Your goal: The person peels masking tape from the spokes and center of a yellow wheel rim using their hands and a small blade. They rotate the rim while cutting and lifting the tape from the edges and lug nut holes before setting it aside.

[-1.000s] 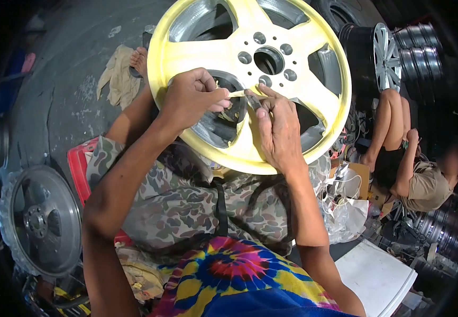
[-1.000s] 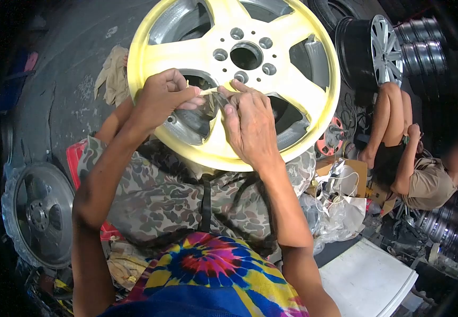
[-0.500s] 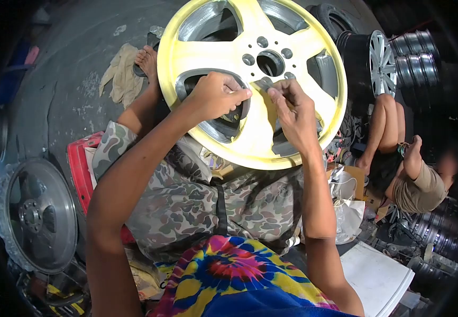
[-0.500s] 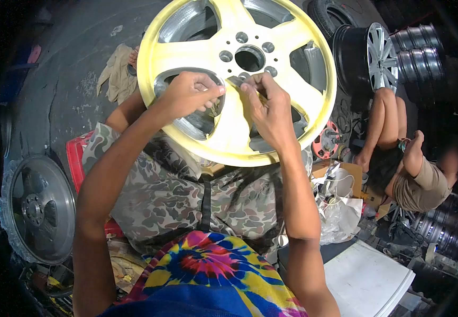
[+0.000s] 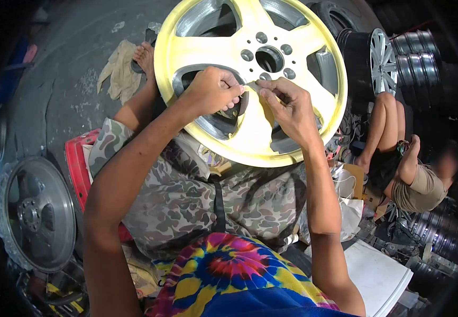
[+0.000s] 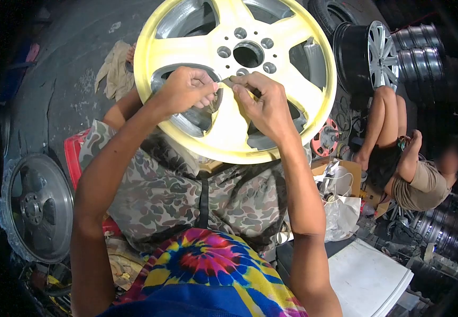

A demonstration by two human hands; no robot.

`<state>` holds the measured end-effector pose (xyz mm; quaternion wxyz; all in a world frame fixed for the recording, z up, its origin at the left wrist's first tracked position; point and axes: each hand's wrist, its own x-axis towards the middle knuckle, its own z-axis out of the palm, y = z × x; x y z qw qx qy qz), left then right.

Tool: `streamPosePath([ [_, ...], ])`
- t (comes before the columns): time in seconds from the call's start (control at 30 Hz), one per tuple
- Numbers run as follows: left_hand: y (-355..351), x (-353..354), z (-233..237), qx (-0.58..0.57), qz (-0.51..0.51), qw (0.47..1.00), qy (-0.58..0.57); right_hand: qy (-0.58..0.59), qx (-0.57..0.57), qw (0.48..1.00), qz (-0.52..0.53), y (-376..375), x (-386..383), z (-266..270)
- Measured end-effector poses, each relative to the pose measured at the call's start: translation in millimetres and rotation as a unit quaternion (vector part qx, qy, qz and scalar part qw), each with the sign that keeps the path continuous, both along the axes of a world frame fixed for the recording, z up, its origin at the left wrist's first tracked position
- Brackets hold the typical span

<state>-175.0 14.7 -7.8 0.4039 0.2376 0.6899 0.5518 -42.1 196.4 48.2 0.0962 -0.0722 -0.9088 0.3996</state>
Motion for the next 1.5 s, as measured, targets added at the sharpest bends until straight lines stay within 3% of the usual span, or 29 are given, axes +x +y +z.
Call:
streamPosePath([
  [0.13, -1, 0, 4, -0.001, -0.002, 1.0, 0.006, -0.074, -0.059, 0.996, -0.003, -7, -5, 5],
  [0.17, -1, 1, 3, -0.001, -0.004, 1.0, 0.007, -0.047, -0.005, 0.999, 0.024, -8, -9, -1],
  [0.27, -7, 0, -1, -0.012, 0.031, 0.999, 0.019, -0.015, -0.011, 0.999, 0.037, -9, -16, -12],
  [0.37, -16, -4, -1, -0.014, 0.023, 0.999, 0.043, -0.022, -0.077, 0.996, -0.039, -8, -7, -10],
  [0.47, -20, -7, 11, -0.003, -0.032, 0.997, 0.066, -0.016, -0.076, 0.993, -0.089, -7, 12, -9],
  [0.53, -22, -3, 26, -0.065, -0.153, 0.984, 0.061, -0.045, -0.058, 0.995, -0.071, -14, 20, 1],
  [0.67, -17, 6, 20, -0.05, -0.188, 0.978, 0.079, -0.055, -0.027, 0.997, -0.055, -22, 33, 6],
  [0.9, -16, 7, 19, -0.007, -0.165, 0.984, 0.073, -0.065, 0.06, 0.995, -0.037, -27, 34, 23],
  [1.23, -17, 4, 27, -0.011, -0.186, 0.975, 0.119, -0.019, 0.0, 0.998, -0.052, -33, 33, 3],
  [1.43, -16, 3, 32, -0.063, -0.198, 0.972, 0.109, -0.076, -0.032, 0.995, -0.062, -47, 24, 5],
  [1.5, -17, 1, 29, -0.031, -0.199, 0.973, 0.111, -0.056, -0.032, 0.992, -0.11, -47, 28, 8],
])
